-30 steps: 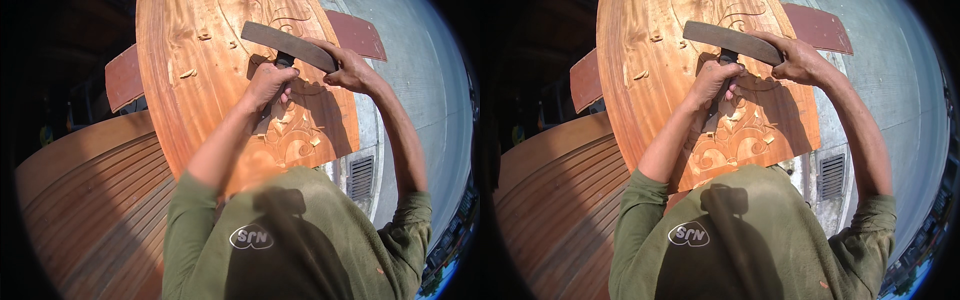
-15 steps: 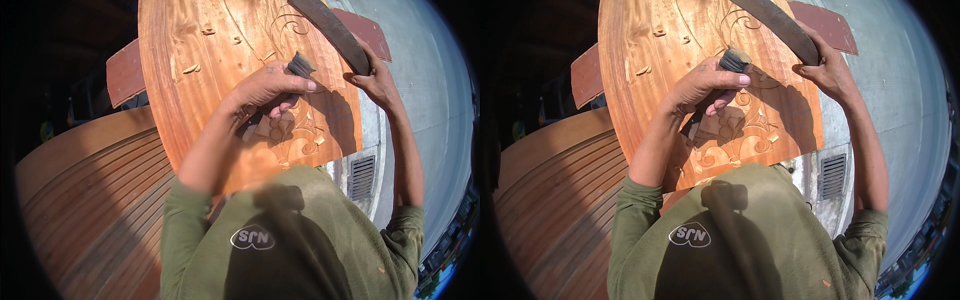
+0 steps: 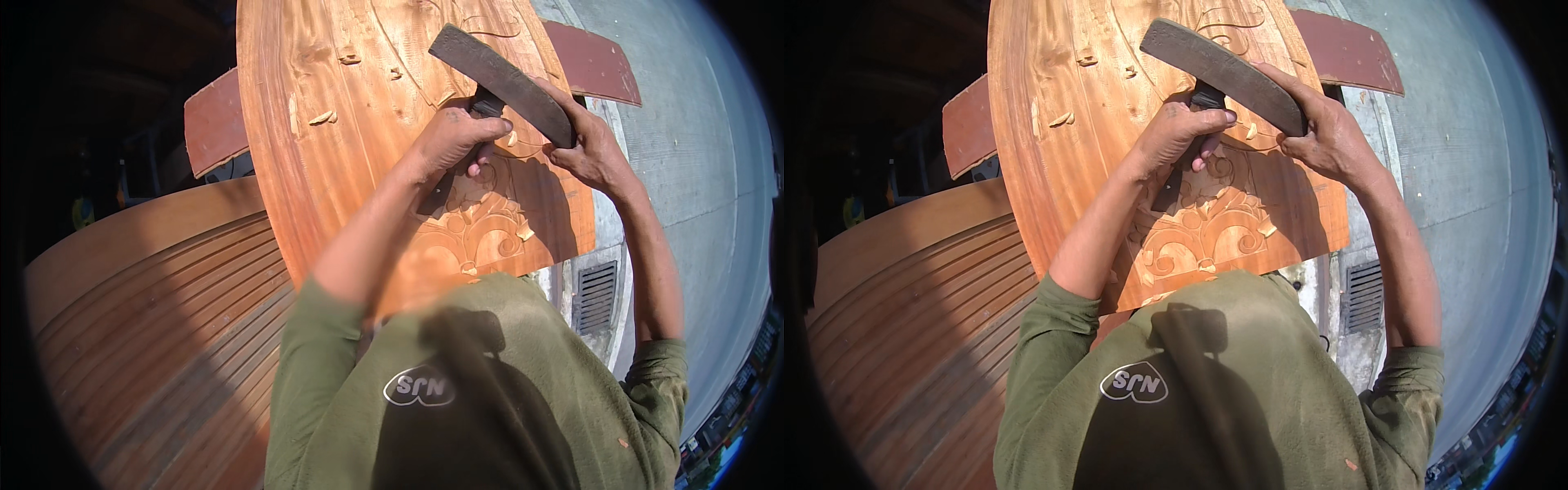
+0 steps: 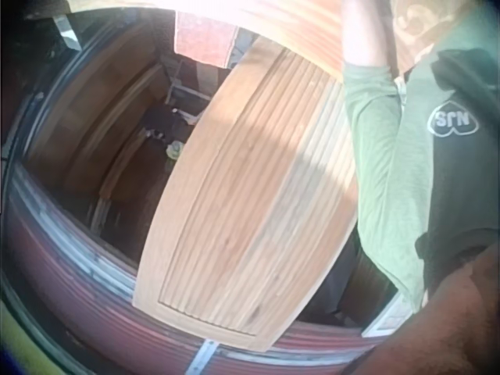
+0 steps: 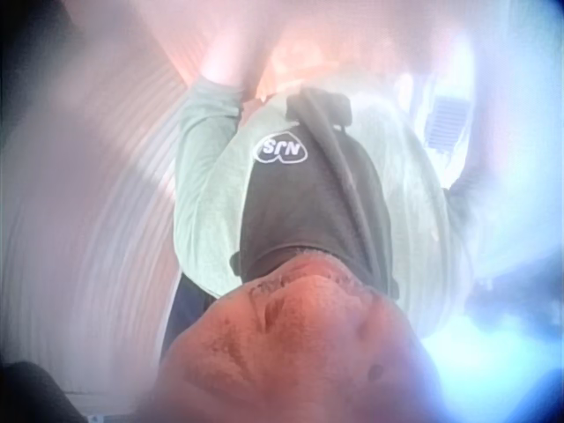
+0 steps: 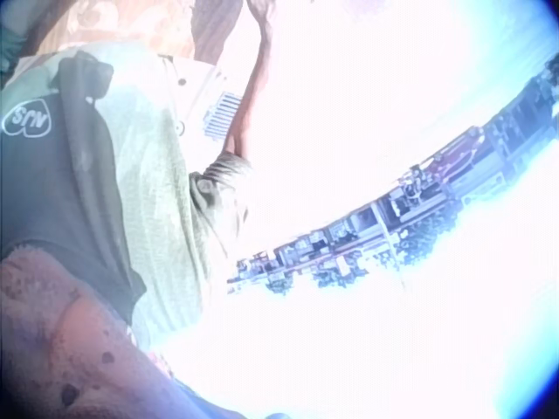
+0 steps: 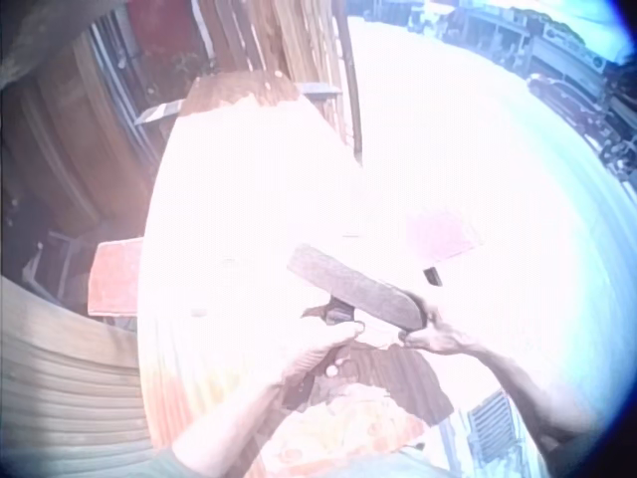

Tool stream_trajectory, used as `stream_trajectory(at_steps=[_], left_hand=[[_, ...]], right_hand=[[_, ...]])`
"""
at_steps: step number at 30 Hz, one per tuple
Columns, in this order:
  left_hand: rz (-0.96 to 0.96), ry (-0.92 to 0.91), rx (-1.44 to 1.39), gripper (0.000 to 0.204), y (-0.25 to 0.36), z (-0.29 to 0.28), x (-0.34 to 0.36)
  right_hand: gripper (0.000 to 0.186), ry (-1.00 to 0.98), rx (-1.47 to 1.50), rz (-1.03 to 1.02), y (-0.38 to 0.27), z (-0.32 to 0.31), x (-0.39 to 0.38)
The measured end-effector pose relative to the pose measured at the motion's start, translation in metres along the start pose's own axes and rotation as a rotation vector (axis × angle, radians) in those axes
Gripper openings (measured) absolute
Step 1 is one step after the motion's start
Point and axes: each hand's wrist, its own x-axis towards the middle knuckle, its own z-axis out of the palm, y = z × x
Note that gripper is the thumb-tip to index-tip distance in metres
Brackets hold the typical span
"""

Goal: The person carves decorative floral patterns into a wooden board using a chisel and a wooden mallet. They tap the chisel with the mallet to remove small shavings of wood along the pre-drawn lines.

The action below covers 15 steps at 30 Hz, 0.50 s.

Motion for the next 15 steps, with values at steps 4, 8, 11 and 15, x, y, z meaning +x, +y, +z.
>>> stream_trajectory(at_steps=[4, 8, 11, 15], left_hand=[[0.042, -0.038, -0.012, 0.03, -0.011, -0.006, 0.012], [0.042, -0.009, -0.031, 0.027, -0.016, -0.009, 0.014], [-0.009, -0.057, -0.007, 0.026, -0.013, -0.012, 0.014], [-0.015, -0.064, -0.005, 0.026, -0.011, -0.004, 0.013]], right_hand=[[0.091, 0.145, 0.106, 0.013, 0.027, -0.021, 0.01], [0.094, 0.263, 0.402, 0.262, 0.014, -0.008, 0.019], [0.099, -0.038, 0.036, 0.049, 0.009, 0.005, 0.004], [0.098, 0.183, 0.154, 0.11, 0.028, -0.016, 0.013]])
